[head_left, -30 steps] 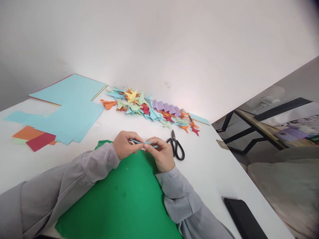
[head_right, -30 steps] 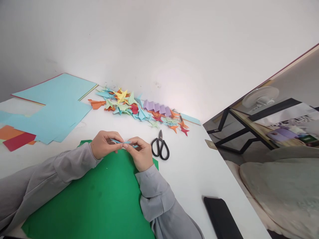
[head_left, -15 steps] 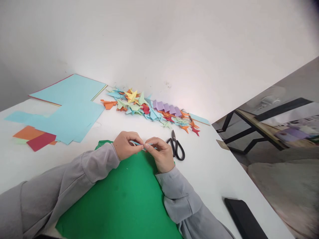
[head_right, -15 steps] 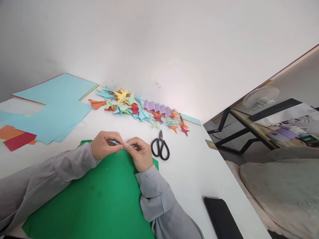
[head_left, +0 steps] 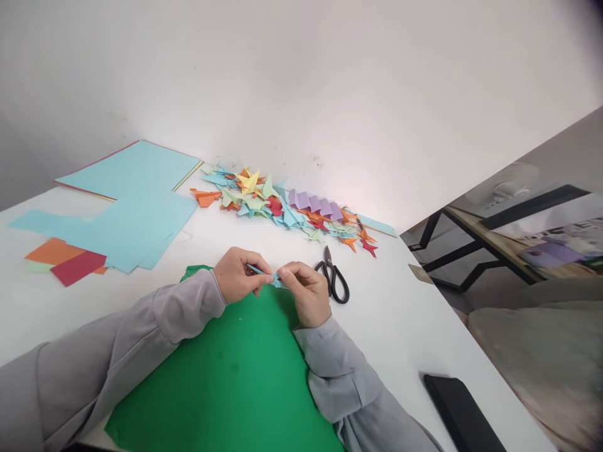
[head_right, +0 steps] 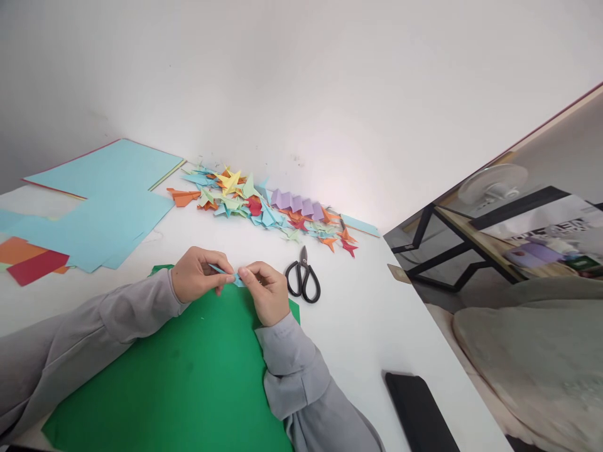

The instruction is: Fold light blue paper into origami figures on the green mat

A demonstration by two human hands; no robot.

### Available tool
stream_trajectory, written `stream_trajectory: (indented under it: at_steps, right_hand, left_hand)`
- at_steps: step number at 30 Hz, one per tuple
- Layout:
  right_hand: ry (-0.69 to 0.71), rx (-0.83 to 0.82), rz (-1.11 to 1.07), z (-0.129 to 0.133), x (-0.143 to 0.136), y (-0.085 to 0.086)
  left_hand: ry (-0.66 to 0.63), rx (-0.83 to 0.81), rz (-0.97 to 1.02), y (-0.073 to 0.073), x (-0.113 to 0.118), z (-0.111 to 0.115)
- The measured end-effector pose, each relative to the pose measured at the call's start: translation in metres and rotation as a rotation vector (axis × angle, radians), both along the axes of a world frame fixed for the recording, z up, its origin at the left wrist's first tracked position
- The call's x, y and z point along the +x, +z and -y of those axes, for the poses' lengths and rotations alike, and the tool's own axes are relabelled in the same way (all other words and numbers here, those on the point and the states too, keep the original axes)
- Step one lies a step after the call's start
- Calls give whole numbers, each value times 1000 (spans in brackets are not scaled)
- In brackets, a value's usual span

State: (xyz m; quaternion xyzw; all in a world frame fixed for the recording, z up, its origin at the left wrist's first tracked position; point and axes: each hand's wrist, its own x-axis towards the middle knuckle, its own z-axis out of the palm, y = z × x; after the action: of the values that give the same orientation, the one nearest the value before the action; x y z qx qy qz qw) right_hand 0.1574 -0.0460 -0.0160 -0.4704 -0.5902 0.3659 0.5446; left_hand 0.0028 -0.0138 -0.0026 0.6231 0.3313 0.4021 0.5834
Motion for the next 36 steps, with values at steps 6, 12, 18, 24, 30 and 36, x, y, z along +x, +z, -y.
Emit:
stream_trajectory:
  at_steps: [6,12,18,24,30,36]
  right_hand:
    - [51,11,-26,-2,-3,-2]
    - [63,3,-167,-4,-3,-2]
    - [63,-26,-164,-3,-2,2]
    - [17,-81,-65,-2,-1,0]
    - [8,-142,-117,-5,2,-7]
    - [56,-178,-185,-7,3,-12]
  left_hand:
    - [53,-80,90,0,0,-4]
    - [22,-213,165,1,-1,-6]
    - [-31,-136,188,1,-1,-7]
    - [-31,-120,164,0,-2,-7]
    - [-2,-144,140,1,-1,-4]
    - [11,-235,170,-5,0,-6]
